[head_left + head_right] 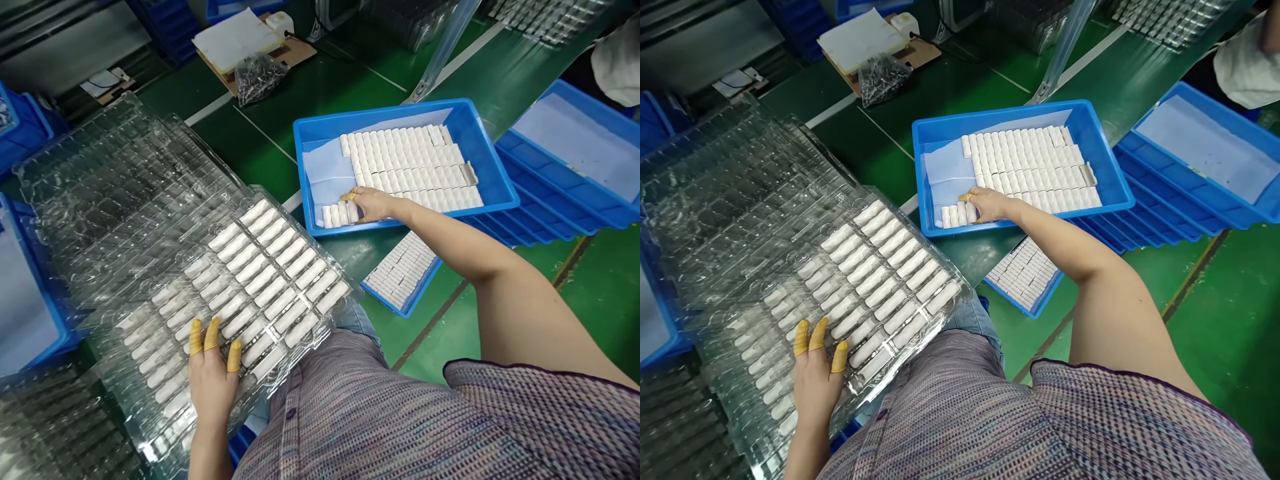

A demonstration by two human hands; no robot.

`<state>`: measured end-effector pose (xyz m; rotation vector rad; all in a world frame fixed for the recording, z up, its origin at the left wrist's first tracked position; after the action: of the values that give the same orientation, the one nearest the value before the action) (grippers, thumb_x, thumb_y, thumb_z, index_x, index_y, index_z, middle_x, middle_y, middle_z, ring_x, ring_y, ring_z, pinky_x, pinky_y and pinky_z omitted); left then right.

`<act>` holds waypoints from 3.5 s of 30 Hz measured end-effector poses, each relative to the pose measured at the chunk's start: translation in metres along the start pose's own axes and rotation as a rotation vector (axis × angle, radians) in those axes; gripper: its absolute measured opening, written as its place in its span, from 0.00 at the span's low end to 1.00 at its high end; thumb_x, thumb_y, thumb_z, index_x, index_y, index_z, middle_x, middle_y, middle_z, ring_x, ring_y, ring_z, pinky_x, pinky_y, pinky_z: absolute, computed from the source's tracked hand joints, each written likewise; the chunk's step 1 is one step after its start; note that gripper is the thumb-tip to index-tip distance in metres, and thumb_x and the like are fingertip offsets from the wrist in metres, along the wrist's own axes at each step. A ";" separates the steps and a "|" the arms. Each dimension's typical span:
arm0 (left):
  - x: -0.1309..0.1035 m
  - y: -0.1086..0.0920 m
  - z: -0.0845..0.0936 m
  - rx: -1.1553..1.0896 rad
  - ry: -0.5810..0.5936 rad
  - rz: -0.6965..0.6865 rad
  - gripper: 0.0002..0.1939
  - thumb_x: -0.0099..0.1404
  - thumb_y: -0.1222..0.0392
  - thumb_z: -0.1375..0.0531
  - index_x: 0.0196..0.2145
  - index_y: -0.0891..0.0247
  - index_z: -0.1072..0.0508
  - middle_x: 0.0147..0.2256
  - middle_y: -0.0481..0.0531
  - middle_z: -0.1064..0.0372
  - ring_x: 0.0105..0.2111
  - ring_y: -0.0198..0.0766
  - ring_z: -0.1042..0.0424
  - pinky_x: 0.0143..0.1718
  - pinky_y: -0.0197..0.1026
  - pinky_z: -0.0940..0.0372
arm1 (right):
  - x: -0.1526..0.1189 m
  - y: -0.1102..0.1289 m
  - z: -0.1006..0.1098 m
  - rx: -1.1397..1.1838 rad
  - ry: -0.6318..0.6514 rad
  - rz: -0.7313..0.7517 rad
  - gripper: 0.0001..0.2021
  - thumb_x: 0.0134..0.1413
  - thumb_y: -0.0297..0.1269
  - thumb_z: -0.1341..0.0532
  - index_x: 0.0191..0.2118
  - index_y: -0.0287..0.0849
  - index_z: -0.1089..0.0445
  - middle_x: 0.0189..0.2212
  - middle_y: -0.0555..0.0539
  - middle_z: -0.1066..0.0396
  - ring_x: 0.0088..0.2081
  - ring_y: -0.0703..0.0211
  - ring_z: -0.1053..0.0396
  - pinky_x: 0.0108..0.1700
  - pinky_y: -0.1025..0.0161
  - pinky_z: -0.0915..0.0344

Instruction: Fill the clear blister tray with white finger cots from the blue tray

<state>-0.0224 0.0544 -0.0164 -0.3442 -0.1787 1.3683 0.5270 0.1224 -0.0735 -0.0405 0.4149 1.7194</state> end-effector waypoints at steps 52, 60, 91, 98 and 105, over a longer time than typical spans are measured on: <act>0.000 0.001 -0.003 -0.012 -0.006 -0.029 0.35 0.75 0.39 0.48 0.70 0.65 0.36 0.75 0.71 0.53 0.71 0.70 0.40 0.67 0.69 0.38 | 0.048 0.037 -0.003 0.092 -0.096 0.020 0.41 0.50 0.46 0.26 0.68 0.35 0.31 0.61 0.32 0.32 0.62 0.35 0.31 0.66 0.47 0.34; 0.000 0.002 -0.004 -0.018 -0.018 -0.036 0.36 0.75 0.38 0.49 0.69 0.66 0.36 0.75 0.72 0.53 0.71 0.69 0.41 0.68 0.68 0.39 | 0.058 0.057 -0.007 0.097 -0.066 0.201 0.34 0.53 0.41 0.28 0.66 0.39 0.30 0.65 0.34 0.35 0.63 0.40 0.32 0.65 0.51 0.32; 0.021 -0.086 0.021 -1.750 0.576 0.145 0.44 0.45 0.32 0.21 0.51 0.63 0.22 0.50 0.62 0.21 0.51 0.53 0.21 0.54 0.53 0.25 | 0.007 0.336 0.065 0.554 -0.164 0.879 0.31 0.58 0.51 0.31 0.67 0.66 0.33 0.71 0.45 0.43 0.72 0.41 0.42 0.68 0.41 0.35; 0.023 -0.057 0.028 -1.728 0.247 0.175 0.30 0.42 0.53 0.18 0.40 0.65 0.23 0.32 0.49 0.23 0.35 0.42 0.20 0.43 0.46 0.23 | 0.020 0.373 0.053 0.481 -0.176 0.971 0.56 0.57 0.49 0.27 0.79 0.73 0.65 0.79 0.48 0.56 0.76 0.36 0.49 0.71 0.34 0.38; 0.030 -0.014 0.053 -1.205 -0.156 -0.162 0.22 0.46 0.50 0.21 0.31 0.63 0.23 0.30 0.48 0.23 0.29 0.37 0.27 0.33 0.38 0.31 | 0.028 0.391 0.063 0.601 -0.354 1.032 0.34 0.62 0.55 0.30 0.72 0.65 0.35 0.55 0.44 0.28 0.55 0.47 0.26 0.56 0.49 0.25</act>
<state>-0.0207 0.0889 0.0358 -1.1852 -1.1484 0.9875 0.1599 0.1163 0.0764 1.0599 0.7391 2.4461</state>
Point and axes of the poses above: each hand's wrist, its own x-axis towards the middle knuckle, its own z-axis out of the back of the hand, y = z × x, the point moved 3 cm from there along x, towards the middle knuckle
